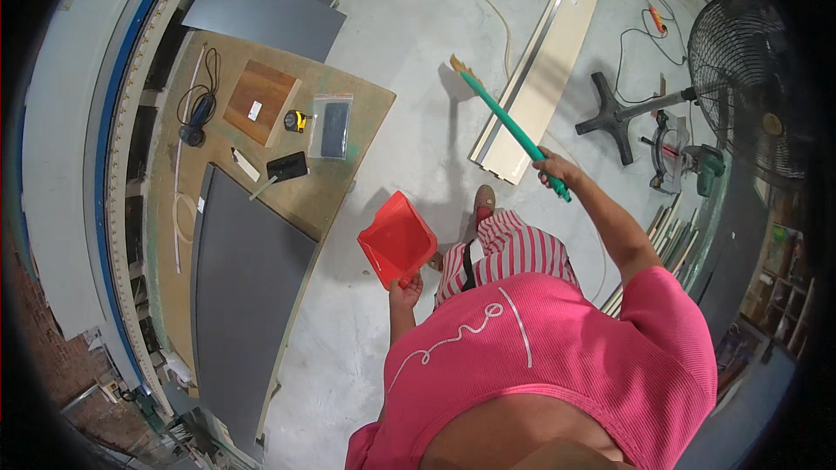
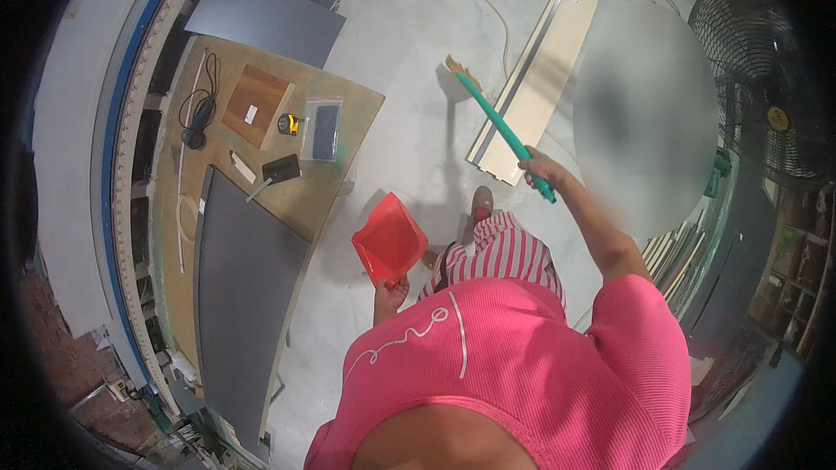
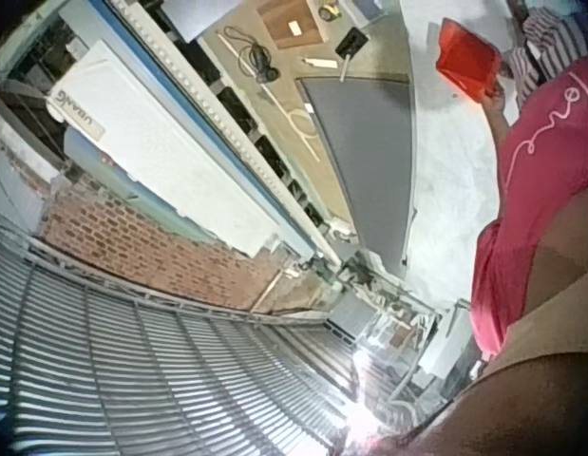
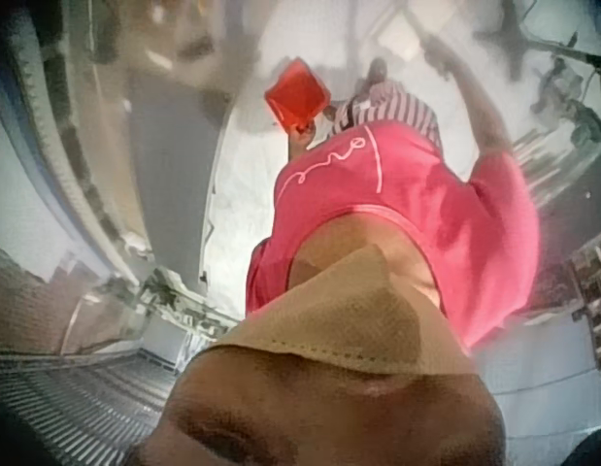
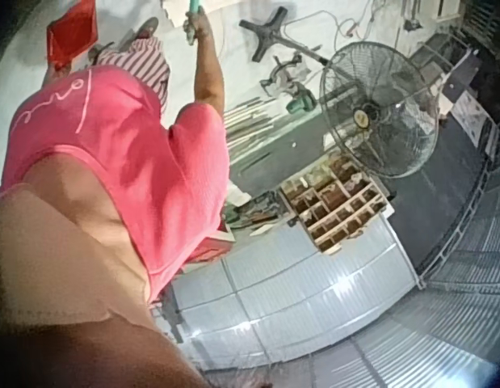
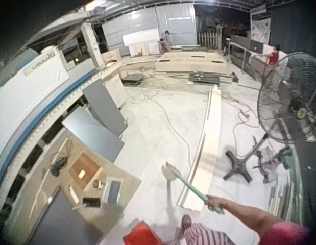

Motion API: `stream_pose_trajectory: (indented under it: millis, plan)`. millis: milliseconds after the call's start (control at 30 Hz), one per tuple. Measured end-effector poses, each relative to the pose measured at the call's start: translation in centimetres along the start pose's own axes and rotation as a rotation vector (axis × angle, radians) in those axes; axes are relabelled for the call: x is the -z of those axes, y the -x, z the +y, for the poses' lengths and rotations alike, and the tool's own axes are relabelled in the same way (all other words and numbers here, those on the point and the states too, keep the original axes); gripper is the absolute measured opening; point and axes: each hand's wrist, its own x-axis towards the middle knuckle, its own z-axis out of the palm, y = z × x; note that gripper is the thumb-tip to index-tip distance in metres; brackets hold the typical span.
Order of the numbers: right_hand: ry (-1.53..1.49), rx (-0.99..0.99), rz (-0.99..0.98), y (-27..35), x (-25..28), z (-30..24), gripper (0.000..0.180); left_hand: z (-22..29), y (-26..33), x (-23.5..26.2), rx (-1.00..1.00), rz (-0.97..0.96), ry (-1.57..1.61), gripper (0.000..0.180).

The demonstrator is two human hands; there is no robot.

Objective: The person sweeps the workshop floor using a broom and a dustpan, collects debris into the dustpan, and empties it into a basket.

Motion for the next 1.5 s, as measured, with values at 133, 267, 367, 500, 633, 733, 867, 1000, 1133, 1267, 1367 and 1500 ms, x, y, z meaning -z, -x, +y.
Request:
stream_pose_trajectory:
  millis: [133,267,367,500,633,733,867,1000,1133,1267,1367,1500]
  plan:
    - [-0.173,0.057,0.081,-0.2,-2.2,1.5,0.036,-0.9,-0.3,-0.2,0.017,-0.046,-0.019,0.027]
    - [-0.273,0.051,0.072,-0.9,-2.9,1.1,0.035,-1.9,0.8,-2.3,0.037,-0.009,0.003,0.015]
    - [-0.243,0.081,0.036,0.1,-2.9,0.9,0.033,-1.0,-1.5,-1.6,0.058,-0.107,-0.058,0.011]
    - [-0.04,0.051,0.012,3.0,-0.6,4.5,0.029,-2.2,2.0,-7.3,-0.197,-0.573,-0.362,0.012]
    - [0.29,0.058,0.107,7.6,-0.6,9.2,0.032,-2.5,5.1,-13.0,0.208,-0.057,-0.12,0.014]
    - [0.789,0.123,0.231,11.6,-4.0,9.2,0.043,3.1,-9.8,-4.1,0.482,-0.858,-0.466,0.019]
    - [0.807,-0.144,0.432,21.4,-4.9,14.8,0.036,1.0,-4.6,-11.4,0.646,-0.204,-0.388,0.023]
    - [0.696,-0.19,0.42,25.7,-8.8,20.1,0.037,1.5,6.9,-11.6,0.208,-0.405,-0.613,0.032]
    - [0.572,-0.259,0.493,28.2,-13.3,25.4,0.036,2.8,10.3,-8.8,0.171,-0.505,-0.78,0.035]
    - [0.391,-0.316,0.564,31.3,-18.1,28.3,0.035,4.1,6.0,-4.9,0.227,-0.332,-0.824,0.035]
    - [0.335,-0.33,0.586,31.9,-20.1,32.1,0.036,4.2,5.6,-3.0,0.267,-0.375,-0.831,0.036]
    - [0.292,-0.447,0.561,32.0,-21.4,33.7,0.036,4.2,5.9,-1.4,0.31,-0.44,-0.82,0.037]
